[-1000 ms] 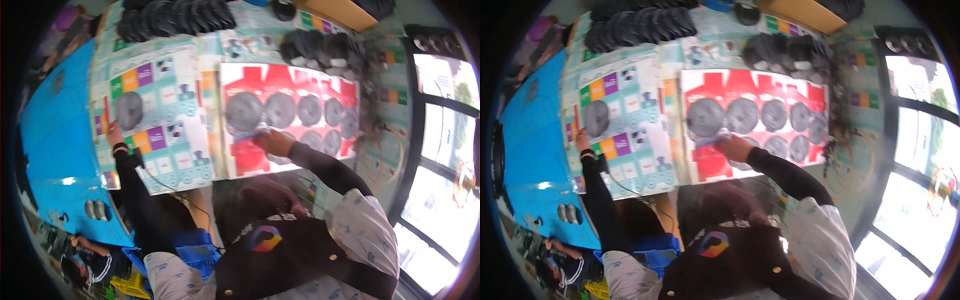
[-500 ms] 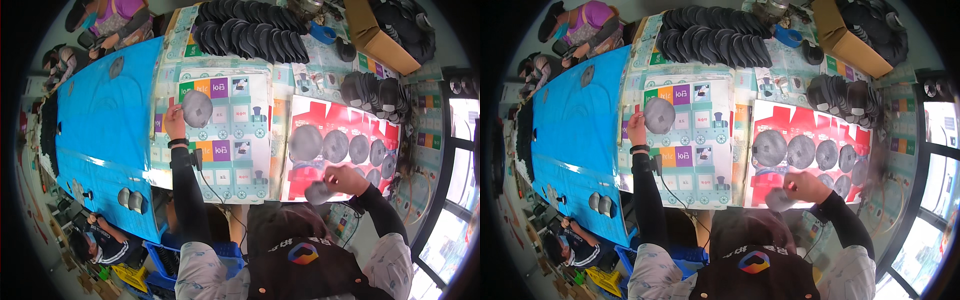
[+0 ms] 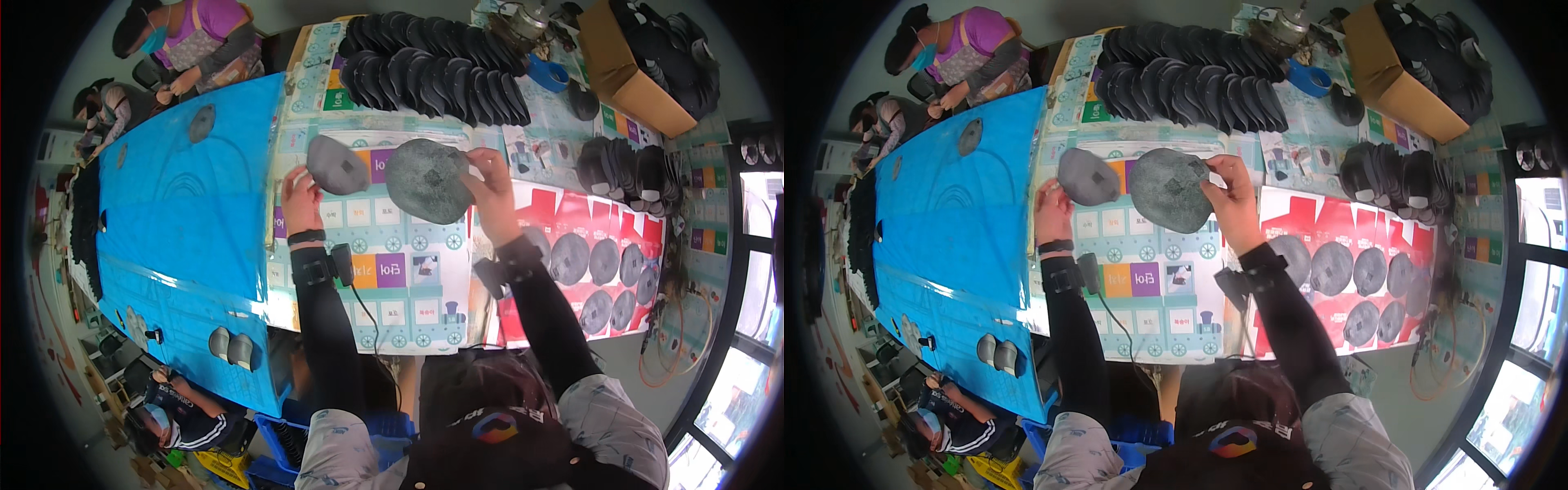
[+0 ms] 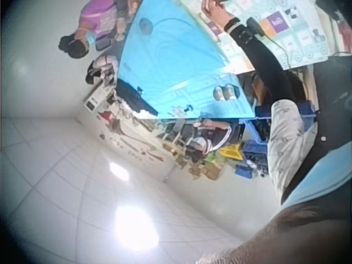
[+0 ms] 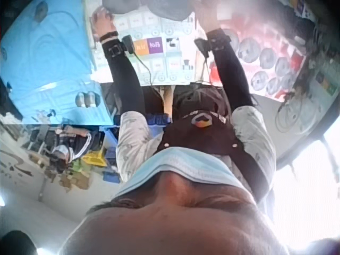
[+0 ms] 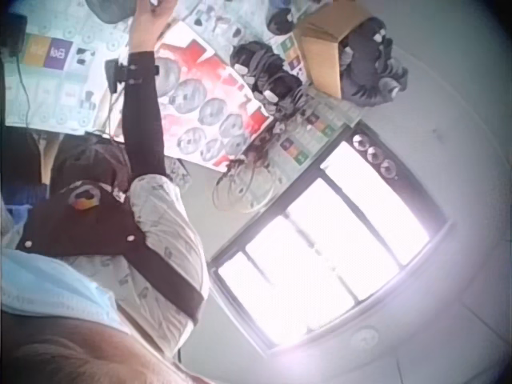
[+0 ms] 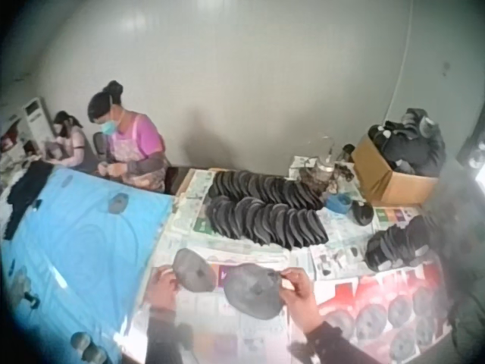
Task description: The worker is applying adhesive to circular shoe components on a template and then organizing the pieces.
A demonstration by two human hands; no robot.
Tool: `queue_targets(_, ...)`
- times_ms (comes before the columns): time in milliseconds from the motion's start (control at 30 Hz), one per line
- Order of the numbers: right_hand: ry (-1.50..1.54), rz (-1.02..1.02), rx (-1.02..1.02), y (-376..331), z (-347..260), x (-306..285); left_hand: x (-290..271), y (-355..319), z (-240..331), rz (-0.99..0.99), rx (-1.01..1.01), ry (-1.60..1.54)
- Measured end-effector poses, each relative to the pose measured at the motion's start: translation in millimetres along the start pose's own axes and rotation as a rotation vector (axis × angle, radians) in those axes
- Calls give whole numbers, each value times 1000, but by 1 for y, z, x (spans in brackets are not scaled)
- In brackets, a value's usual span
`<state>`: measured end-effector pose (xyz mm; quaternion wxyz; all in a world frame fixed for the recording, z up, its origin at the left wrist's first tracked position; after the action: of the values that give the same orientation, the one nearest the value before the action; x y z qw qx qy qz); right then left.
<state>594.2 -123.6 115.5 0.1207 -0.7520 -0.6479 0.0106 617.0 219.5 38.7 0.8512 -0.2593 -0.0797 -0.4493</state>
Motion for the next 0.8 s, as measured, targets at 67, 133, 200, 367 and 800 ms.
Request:
queue_targets(67, -85, 146, -271, 26, 65, 10, -51, 32, -43, 292, -18, 151)
queue_targets(133, -258, 231, -180, 30, 97, 45, -140, 82, -55, 400, 426, 502)
queue_targets(200, -607, 357, -237, 40, 125, 21, -122, 80, -95, 419, 617, 675)
queue_targets(367, -903, 411, -318, 36, 142, -5, -64, 33, -92, 450, 545, 815)
queue_targets(800, -971, 265, -500, 30, 120, 3, -78, 26, -64, 426, 654, 1160)
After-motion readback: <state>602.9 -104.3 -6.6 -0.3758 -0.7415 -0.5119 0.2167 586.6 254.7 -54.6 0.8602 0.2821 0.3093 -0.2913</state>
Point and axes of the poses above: each hand's wrist, its own y-axis towards the middle knuckle, its own x-axis out of the palm, z = x × y, the point moved 2 cm from there along y, towards the middle knuckle, and after that the axes turned 8 degrees about z, right-handed, at the moved point
